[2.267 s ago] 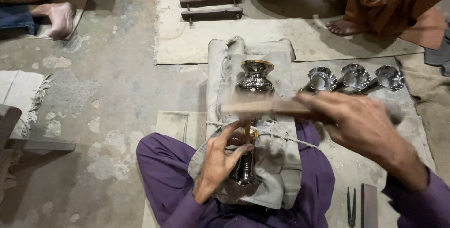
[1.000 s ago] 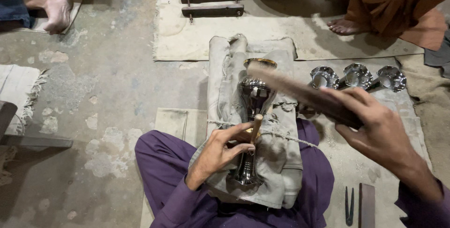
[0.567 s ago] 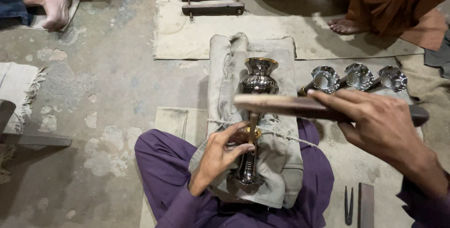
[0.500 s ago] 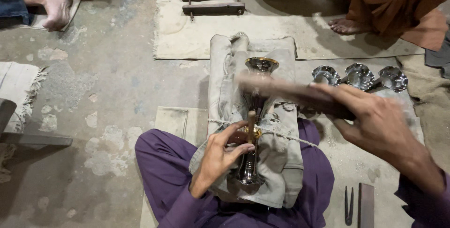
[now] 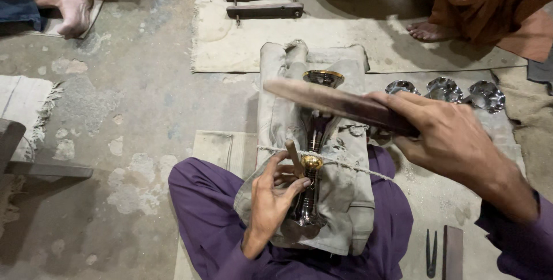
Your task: The person sits cross-legged on the floor holding a small punch against a dark metal vase resting on a cloth pad on their lap, and repeatedly strikes the punch with a wooden mallet to emboss decorative bands into the vase body, repositioning the punch around the gold collar as they work.
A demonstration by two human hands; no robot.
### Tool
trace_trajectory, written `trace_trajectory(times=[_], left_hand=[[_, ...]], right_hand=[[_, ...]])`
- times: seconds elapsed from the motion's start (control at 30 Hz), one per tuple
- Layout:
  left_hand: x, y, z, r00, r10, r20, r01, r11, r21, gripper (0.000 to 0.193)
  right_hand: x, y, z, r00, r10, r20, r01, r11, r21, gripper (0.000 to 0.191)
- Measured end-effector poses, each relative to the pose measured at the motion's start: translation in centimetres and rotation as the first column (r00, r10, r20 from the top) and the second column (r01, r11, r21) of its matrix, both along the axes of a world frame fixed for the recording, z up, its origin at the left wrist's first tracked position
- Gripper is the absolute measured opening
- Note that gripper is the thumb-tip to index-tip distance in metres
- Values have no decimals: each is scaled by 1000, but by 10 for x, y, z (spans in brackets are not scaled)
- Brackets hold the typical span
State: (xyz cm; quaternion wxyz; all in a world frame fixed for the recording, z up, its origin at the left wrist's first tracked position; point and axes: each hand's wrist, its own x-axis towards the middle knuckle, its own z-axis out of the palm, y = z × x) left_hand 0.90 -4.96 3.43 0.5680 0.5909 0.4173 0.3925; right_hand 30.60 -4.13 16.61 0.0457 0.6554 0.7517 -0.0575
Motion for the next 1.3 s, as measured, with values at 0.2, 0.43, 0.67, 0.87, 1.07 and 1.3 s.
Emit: trace_trajectory(times=[0.2, 0.43, 0.67, 0.87, 1.07, 1.3], left_hand=[[0, 0, -2, 998, 2, 59, 0, 999, -48, 56], [-2, 6, -7, 996, -91, -4, 91, 995, 32, 50], [-3, 11, -5, 973, -186, -135, 199, 976, 87, 54], [-5, 9, 0, 970, -185, -157, 202, 975, 98, 56], [-5, 10, 2, 975, -193, -106, 196, 980, 27, 56], [-10, 10, 1, 962, -216, -166, 244, 954, 172, 53]], right_hand=[[-5, 1, 3, 994, -44, 103, 51, 996, -67, 69], [9, -11, -9, 1000, -29, 7, 29, 998, 56, 62], [24, -34, -23, 975, -107, 196, 120, 991, -52, 58], [15, -46, -27, 998, 1, 61, -9, 991, 133, 62], [9, -46, -28, 938, -86, 335, 163, 964, -209, 66], [19, -53, -43, 961, -106, -257, 128, 989, 73, 63]])
